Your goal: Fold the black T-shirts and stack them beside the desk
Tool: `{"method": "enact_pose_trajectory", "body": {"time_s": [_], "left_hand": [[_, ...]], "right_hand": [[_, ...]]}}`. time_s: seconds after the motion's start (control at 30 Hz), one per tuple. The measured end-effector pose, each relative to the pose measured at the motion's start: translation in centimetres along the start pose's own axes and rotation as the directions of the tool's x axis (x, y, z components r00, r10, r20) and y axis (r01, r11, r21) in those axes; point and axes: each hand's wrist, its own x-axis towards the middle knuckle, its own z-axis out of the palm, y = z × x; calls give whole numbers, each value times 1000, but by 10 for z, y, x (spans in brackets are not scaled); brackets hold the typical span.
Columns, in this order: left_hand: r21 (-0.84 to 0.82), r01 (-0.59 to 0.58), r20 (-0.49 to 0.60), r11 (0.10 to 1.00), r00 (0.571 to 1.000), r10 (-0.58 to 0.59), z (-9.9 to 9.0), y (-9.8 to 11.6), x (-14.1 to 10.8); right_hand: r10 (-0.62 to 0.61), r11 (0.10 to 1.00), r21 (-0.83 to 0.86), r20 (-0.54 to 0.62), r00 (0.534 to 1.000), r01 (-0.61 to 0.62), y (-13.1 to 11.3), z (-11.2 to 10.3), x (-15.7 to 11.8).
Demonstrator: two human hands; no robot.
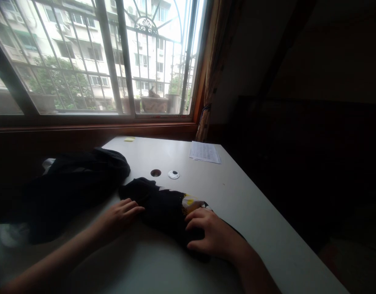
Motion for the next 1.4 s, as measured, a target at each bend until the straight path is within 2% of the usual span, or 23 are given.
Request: {"method": "enact_pose_trajectory", "body": {"time_s": [0.1,0.17,0.27,0.33,0.47,0.57,0.63,0.7,0.8,0.87,0.93,1.03,1.13,1.23,1.33,1.4], "left_hand": [[-67,57,-106,996,992,-64,-6,-11,-2],[-117,97,-220,988,968,-121,-15,-14,-2],[-189,136,-391,973,898,-201,-29,-12,-1],[-239,171,-459,956,847,-266,-36,-10,0],[-288,236,-505,928,786,-356,-42,-11,-2],[-263,264,-512,928,777,-367,-45,-15,-4],[-240,275,-518,931,775,-363,-47,-17,-5],[-237,284,-521,929,770,-369,-48,-19,-5],[-251,300,-528,920,754,-390,-50,-22,-5],[-231,312,-562,922,730,-388,-53,-24,-5],[-204,323,-608,924,698,-379,-59,-25,-6],[-189,304,-660,934,664,-350,-73,-22,-7],[-211,247,-662,946,676,-324,-83,-16,-7],[-241,227,-589,944,738,-327,-81,-15,-7],[-206,274,-475,939,811,-341,-68,-25,-7],[-154,321,-401,935,844,-356,-57,-33,-8]], "right_hand": [[-31,999,-14,-59,998,30,7,-1,0],[-49,998,27,-117,992,53,13,-5,-1],[13,989,147,-209,978,18,18,-15,-4],[52,977,215,-218,975,-4,16,-19,-7],[-38,967,248,-78,996,56,1,-14,-5],[-89,990,112,-9,996,90,-11,4,3],[-107,994,-18,-21,994,107,-13,17,8],[-174,981,-98,-72,982,167,-10,25,13],[-258,966,-45,-193,947,254,-2,21,14],[-190,968,102,-289,938,228,1,11,10],[-50,948,274,-380,924,164,1,-2,4],[148,859,492,-501,853,140,-1,-16,-8],[309,747,652,-517,798,133,-1,-22,-16],[482,680,733,-462,745,14,2,-20,-14],[606,675,720,-415,679,-163,10,-14,-5],[616,711,653,-400,678,-261,17,-9,0]]}}
